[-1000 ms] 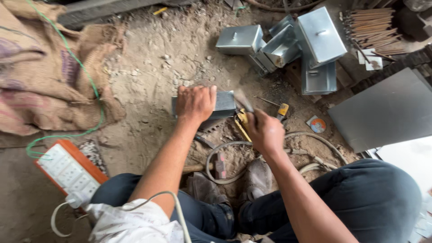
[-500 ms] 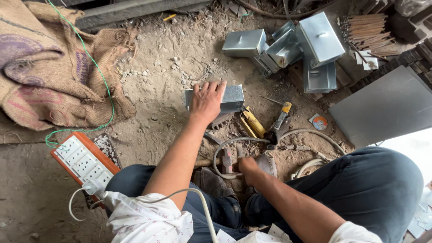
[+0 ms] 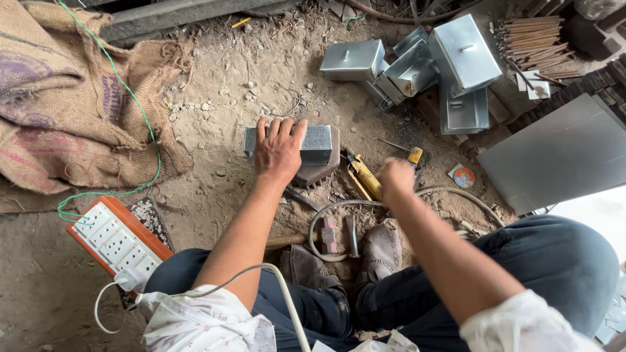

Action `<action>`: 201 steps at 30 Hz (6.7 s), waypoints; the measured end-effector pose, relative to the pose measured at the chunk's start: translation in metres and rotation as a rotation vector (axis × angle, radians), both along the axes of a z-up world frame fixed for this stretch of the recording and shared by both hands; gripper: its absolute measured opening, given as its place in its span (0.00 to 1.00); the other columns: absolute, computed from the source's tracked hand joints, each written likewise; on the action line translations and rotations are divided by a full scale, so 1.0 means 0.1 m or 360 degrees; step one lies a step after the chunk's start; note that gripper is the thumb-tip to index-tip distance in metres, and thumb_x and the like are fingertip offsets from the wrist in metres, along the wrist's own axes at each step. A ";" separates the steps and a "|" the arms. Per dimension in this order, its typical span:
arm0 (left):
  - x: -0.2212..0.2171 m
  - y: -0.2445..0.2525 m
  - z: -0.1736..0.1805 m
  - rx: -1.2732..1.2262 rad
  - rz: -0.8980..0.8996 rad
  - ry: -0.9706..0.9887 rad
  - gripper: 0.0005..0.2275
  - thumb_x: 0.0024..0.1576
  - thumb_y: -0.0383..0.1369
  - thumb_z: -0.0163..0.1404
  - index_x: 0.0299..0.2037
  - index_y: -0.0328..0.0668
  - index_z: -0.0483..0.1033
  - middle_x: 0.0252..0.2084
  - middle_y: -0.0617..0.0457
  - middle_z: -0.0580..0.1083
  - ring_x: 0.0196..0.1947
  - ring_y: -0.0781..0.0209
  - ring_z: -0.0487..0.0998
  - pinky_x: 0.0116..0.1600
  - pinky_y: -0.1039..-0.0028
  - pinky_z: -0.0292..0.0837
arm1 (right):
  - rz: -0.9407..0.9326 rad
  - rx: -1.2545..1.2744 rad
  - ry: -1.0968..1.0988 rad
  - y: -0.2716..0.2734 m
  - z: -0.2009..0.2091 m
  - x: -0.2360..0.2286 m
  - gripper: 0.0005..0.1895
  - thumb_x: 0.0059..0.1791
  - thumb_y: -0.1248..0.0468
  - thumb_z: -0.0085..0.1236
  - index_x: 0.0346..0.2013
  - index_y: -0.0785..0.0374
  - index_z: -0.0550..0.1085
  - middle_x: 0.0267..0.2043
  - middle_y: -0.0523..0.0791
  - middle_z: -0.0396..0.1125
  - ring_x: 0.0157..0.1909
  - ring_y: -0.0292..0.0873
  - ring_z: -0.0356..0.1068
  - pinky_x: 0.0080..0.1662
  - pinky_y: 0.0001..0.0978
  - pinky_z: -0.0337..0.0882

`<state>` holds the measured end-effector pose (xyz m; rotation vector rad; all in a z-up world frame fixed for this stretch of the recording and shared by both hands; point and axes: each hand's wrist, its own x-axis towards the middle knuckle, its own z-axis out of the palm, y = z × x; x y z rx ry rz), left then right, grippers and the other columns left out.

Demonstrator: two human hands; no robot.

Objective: The person is welding a rectangular metal box using a handheld welding torch. They sit on the ground, hold the box with one hand, and apply the welding torch to the seams, creating sparks. The person occasionally uses a hammer to tap the box after welding.

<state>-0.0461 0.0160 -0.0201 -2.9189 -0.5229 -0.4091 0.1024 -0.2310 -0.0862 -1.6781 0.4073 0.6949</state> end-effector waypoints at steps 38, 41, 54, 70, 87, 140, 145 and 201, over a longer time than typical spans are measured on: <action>-0.18 -0.42 0.83 -0.0096 -0.0123 -0.0018 0.45 0.39 0.39 0.64 0.72 0.56 0.59 0.72 0.43 0.59 0.74 0.42 0.53 0.73 0.37 0.33 | -0.0517 0.0650 0.0283 -0.37 0.58 0.16 0.14 0.47 0.59 0.67 0.40 0.59 0.71 0.27 0.41 0.64 0.26 0.42 0.66 0.31 0.44 0.72; -0.24 -0.70 1.09 -0.0290 -0.0181 -0.0153 0.33 0.52 0.37 0.56 0.72 0.53 0.63 0.71 0.46 0.64 0.72 0.46 0.62 0.75 0.47 0.51 | -0.0351 0.0655 0.0109 -0.34 1.14 -0.18 0.14 0.47 0.59 0.66 0.40 0.60 0.72 0.30 0.41 0.68 0.28 0.40 0.70 0.32 0.42 0.74; -0.57 -1.78 1.59 -0.1908 -0.0281 -0.0644 0.24 0.57 0.47 0.55 0.54 0.32 0.74 0.43 0.45 0.81 0.39 0.57 0.85 0.43 0.67 0.82 | 0.0463 0.1181 -0.0460 -0.46 2.07 -1.01 0.19 0.57 0.50 0.49 0.48 0.64 0.69 0.41 0.46 0.69 0.40 0.39 0.70 0.41 0.34 0.72; -0.63 -1.75 1.48 -0.2398 -0.0319 -0.0927 0.13 0.61 0.37 0.55 0.45 0.33 0.77 0.28 0.57 0.77 0.25 0.75 0.74 0.28 0.82 0.71 | 0.0399 0.1150 -0.0585 -0.69 1.83 -0.69 0.30 0.48 0.69 0.60 0.61 0.63 0.56 0.47 0.46 0.67 0.45 0.40 0.72 0.41 0.33 0.76; -0.58 -1.83 1.38 -0.2719 -0.0586 -0.0988 0.20 0.63 0.39 0.54 0.57 0.29 0.74 0.36 0.56 0.76 0.30 0.75 0.76 0.35 0.82 0.78 | 0.0894 0.0787 -0.0800 -0.74 2.14 -0.77 0.38 0.51 0.64 0.56 0.74 0.62 0.54 0.64 0.46 0.64 0.64 0.39 0.65 0.62 0.37 0.67; -0.56 -0.73 1.69 -0.0911 -0.0006 0.1037 0.24 0.61 0.54 0.48 0.58 0.45 0.73 0.37 0.53 0.79 0.37 0.59 0.83 0.47 0.67 0.82 | 0.0676 0.0114 -0.1083 -0.94 1.72 -1.30 0.41 0.37 0.52 0.73 0.57 0.65 0.64 0.45 0.47 0.73 0.47 0.44 0.77 0.51 0.39 0.79; -0.67 -0.66 1.32 -0.0851 0.0108 0.0827 0.34 0.58 0.50 0.54 0.73 0.51 0.55 0.34 0.51 0.77 0.30 0.59 0.79 0.42 0.64 0.81 | 0.0765 -0.0030 -0.1035 -0.86 1.56 -1.28 0.41 0.37 0.52 0.72 0.57 0.66 0.63 0.44 0.49 0.72 0.46 0.43 0.77 0.51 0.36 0.78; -0.68 -0.53 1.25 -0.0893 0.0328 0.1029 0.38 0.60 0.37 0.52 0.77 0.72 0.40 0.32 0.50 0.79 0.32 0.53 0.82 0.44 0.60 0.79 | 0.0864 -0.0056 -0.0995 -0.70 1.62 -1.32 0.38 0.35 0.56 0.73 0.53 0.67 0.67 0.40 0.48 0.75 0.40 0.42 0.77 0.45 0.35 0.79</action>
